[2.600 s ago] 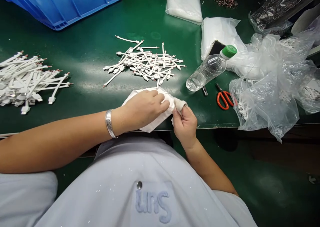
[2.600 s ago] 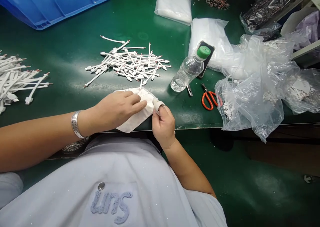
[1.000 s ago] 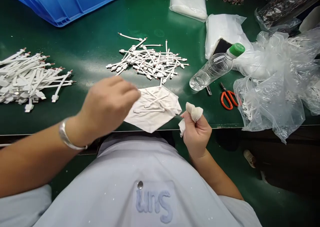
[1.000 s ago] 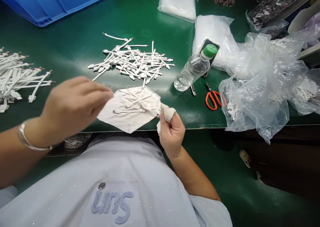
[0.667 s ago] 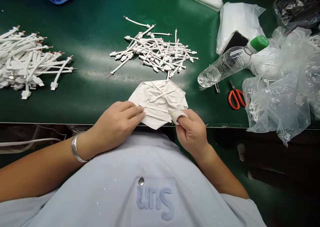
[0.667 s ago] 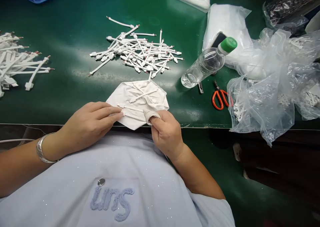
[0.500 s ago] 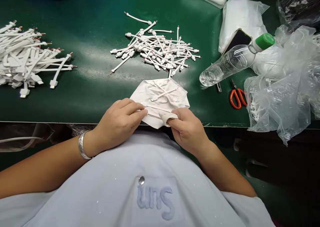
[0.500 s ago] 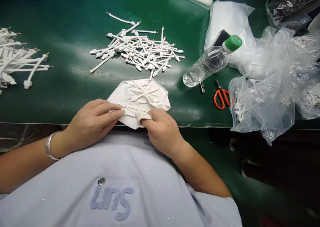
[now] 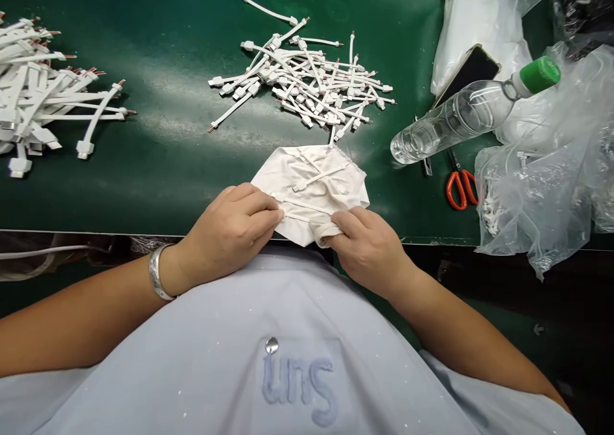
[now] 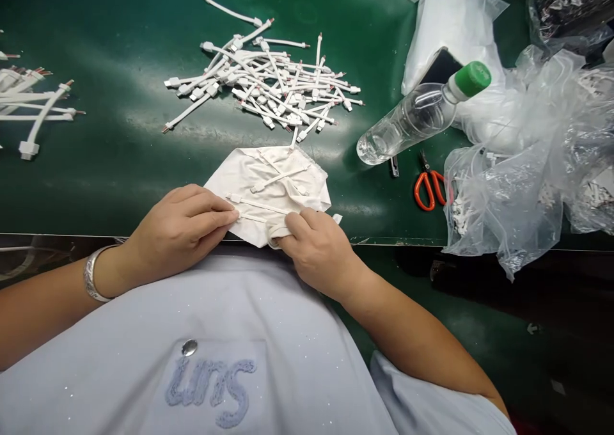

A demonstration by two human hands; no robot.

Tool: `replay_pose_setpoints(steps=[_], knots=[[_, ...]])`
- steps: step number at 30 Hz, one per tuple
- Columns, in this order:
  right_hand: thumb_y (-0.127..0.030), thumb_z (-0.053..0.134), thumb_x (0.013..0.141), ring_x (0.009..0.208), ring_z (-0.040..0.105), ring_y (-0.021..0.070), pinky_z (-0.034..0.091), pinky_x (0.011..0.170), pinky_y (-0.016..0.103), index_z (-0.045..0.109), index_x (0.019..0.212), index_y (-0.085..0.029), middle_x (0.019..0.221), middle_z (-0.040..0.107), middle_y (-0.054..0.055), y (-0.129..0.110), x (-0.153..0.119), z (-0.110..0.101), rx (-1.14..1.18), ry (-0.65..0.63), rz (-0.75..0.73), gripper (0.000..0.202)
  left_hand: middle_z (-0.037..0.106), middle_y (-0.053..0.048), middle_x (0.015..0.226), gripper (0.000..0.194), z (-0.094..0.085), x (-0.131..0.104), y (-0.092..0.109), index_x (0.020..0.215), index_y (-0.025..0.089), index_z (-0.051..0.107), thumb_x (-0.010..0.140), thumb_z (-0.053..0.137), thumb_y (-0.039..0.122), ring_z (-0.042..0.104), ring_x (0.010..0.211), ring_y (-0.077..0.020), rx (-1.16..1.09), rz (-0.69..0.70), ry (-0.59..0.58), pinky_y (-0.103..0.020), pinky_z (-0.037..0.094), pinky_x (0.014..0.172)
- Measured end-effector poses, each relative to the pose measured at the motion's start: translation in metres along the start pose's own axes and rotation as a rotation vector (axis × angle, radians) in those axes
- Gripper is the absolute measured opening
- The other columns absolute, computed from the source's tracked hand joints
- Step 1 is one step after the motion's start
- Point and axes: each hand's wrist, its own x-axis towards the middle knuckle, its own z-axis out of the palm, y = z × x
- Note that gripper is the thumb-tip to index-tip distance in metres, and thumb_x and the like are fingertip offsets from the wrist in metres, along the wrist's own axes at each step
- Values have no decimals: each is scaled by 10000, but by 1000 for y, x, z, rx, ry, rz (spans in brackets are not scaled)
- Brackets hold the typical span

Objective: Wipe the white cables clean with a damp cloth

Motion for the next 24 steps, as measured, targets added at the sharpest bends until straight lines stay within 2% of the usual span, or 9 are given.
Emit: replay_pose_setpoints(steps=[5, 12, 20, 24], knots=[[-22, 451, 836, 677, 292, 177, 239, 581, 317, 607, 650, -172, 746, 464, 61, 1, -10, -4, 4, -28, 49, 285, 713, -44, 886, 175, 0, 1, -1, 867, 183, 675, 891, 507, 144, 597, 789, -159, -25, -25, -28, -306, 455, 699], [-117, 429, 916, 691, 307, 185, 237, 594, 334, 606, 641, -173, 714, 454, 62, -6, 19, 13, 14, 57, 9, 332, 704, -55, 891, 153, -1, 1, -1, 882, 171, 665, 891, 514, 148, 583, 798, -167, -21, -11, -53, -314, 459, 724], [-44, 419, 882, 656, 277, 169, 212, 580, 326, 561, 616, -181, 722, 461, 48, 12, -14, 2, -14, 15, -4, 331, 701, -54, 894, 138, 0, 1, -3, 902, 173, 654, 884, 522, 136, 584, 802, -169, -45, -10, -44, -315, 457, 718], [-88, 404, 912, 675, 295, 182, 201, 584, 339, 572, 640, -186, 715, 459, 54, 3, 7, 11, -4, 50, -35, 334, 698, -49, 898, 149, 0, 1, -3, 902, 185, 654, 886, 512, 145, 588, 816, -169, -39, -21, -67, -320, 463, 741]])
